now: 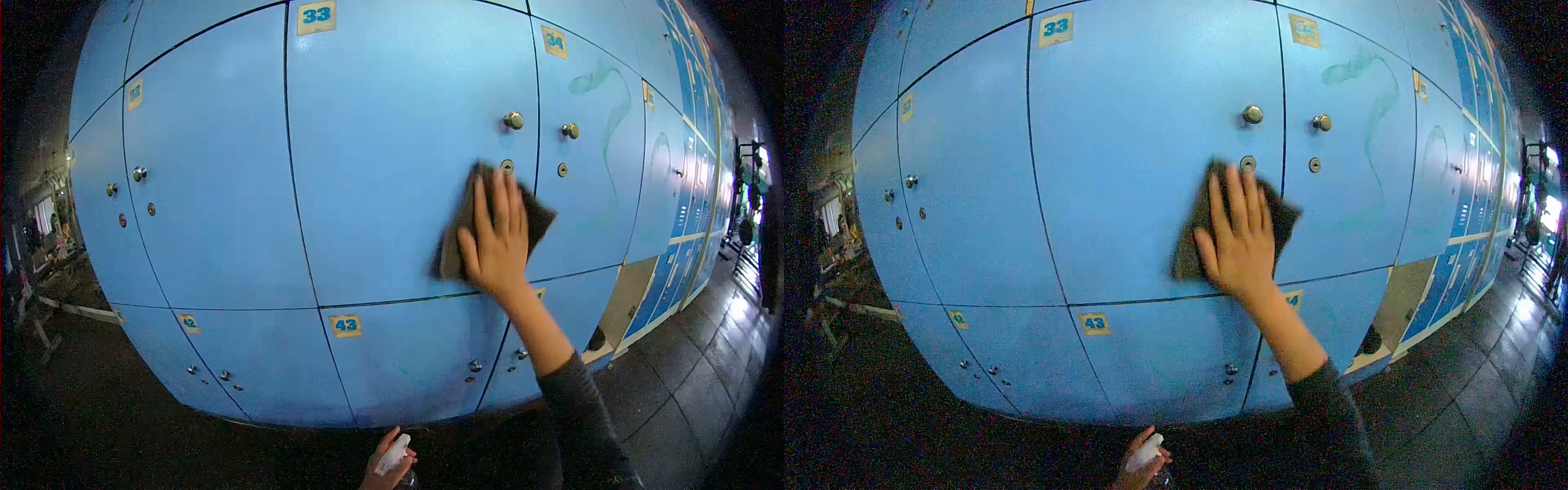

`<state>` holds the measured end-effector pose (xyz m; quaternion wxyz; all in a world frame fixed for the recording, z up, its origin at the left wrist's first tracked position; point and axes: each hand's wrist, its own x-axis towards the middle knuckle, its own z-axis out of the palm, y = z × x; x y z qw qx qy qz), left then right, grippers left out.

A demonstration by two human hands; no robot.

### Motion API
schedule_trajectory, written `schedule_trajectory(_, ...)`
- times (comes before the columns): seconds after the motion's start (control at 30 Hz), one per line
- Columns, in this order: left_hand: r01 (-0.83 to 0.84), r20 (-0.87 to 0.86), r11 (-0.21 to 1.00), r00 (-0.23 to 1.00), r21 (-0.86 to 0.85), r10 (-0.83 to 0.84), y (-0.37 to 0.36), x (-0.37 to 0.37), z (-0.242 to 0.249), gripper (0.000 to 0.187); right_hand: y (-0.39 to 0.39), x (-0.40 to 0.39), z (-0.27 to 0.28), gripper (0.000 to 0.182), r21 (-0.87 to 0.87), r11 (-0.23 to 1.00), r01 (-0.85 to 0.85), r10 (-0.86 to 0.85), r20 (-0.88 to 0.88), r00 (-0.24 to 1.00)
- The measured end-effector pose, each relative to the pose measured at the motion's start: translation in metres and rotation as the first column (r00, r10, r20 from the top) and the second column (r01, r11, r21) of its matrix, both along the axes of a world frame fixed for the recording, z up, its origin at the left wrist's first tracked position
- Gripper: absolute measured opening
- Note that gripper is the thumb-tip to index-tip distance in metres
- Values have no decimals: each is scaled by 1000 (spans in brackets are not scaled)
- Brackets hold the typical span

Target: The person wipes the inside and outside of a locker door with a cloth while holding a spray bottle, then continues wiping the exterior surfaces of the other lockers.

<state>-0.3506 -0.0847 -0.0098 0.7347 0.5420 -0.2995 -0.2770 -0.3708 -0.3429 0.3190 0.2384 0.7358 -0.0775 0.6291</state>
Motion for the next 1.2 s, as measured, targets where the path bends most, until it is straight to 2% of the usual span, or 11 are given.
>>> schedule_trajectory(0.1,4,-80,1000,997,23,-2,-1,3,-1,62,6,17,52,62,-103,995,-6,26,199,980)
schedule_trajectory(0.27,2,-53,1000,999,5,-2,0,2,5,62,16,23,21,64,-2,999,-37,36,159,987)
schedule_trajectory(0.4,33,14,999,999,43,-34,2,5,2,62,29,24,-72,63,-21,997,-72,68,-151,986)
schedule_trajectory(0.5,7,-32,999,999,52,-5,3,1,5,61,33,25,-144,61,-226,965,-136,-14,-561,828)
schedule_trajectory(0.53,-15,-64,998,998,54,18,1,0,7,61,37,22,-154,59,-341,923,-180,-109,-677,728)
schedule_trajectory(0.67,-20,-150,997,988,68,30,4,-3,21,61,40,35,-97,62,-210,940,-269,5,-780,626)
schedule_trajectory(0.73,-15,-78,987,997,161,28,7,0,22,61,49,43,-32,65,-162,950,-268,84,-693,716)
schedule_trajectory(0.8,-14,-12,998,1000,67,14,8,1,9,60,53,52,40,63,-147,927,-345,245,-459,854)
schedule_trajectory(0.97,16,-60,999,998,47,-13,6,4,10,60,54,78,164,57,-328,943,-62,99,100,990)
schedule_trajectory(1.07,105,-124,994,987,-14,-106,5,7,-12,67,66,84,165,55,-349,936,-52,119,172,978)
schedule_trajectory(1.2,132,-110,989,984,-64,-138,4,10,-21,67,73,82,105,58,-264,946,-189,173,-82,981)
